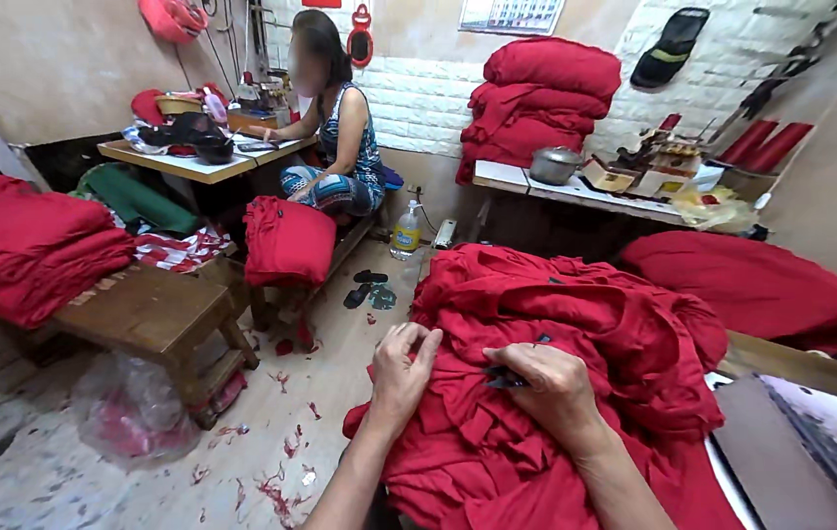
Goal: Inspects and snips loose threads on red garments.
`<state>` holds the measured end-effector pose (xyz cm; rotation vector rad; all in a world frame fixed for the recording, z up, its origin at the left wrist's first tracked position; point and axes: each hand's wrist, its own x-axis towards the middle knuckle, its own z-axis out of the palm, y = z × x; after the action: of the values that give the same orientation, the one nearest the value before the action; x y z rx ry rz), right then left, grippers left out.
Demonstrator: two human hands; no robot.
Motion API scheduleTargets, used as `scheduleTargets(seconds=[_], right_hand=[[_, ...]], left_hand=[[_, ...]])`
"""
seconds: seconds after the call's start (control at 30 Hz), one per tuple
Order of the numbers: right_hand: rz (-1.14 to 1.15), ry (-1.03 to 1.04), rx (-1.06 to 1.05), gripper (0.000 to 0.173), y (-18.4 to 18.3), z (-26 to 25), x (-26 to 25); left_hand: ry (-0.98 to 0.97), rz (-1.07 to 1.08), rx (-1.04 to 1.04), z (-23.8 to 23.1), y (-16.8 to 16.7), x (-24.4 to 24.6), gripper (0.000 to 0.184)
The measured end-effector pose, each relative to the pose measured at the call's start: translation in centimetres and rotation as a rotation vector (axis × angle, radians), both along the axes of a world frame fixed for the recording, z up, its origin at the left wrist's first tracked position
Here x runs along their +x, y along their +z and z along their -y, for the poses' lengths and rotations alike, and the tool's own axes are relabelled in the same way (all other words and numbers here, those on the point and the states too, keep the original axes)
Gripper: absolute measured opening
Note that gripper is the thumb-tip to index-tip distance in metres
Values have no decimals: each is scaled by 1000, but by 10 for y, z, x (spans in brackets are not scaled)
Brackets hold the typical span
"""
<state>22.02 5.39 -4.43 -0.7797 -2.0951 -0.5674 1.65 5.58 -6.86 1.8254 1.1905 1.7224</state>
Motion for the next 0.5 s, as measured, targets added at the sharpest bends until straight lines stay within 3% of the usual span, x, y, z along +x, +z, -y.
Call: scheduleTargets(seconds=[0.13, 0.23, 0.33, 0.5], right_hand=[[-32, 62, -30, 16, -2, -1, 3], [-31, 87, -77, 17, -2, -1, 4], [-29, 94, -116, 17, -1, -1, 5], [-33, 98, -144, 16, -3, -1, 5]], left_hand=[[-100, -103, 89, -5, 7, 15, 25], [-231, -162, 11, -10, 8, 12, 22], [-269, 38, -64, -11, 6, 6, 20], [-574, 595, -173, -6, 0, -6, 16]])
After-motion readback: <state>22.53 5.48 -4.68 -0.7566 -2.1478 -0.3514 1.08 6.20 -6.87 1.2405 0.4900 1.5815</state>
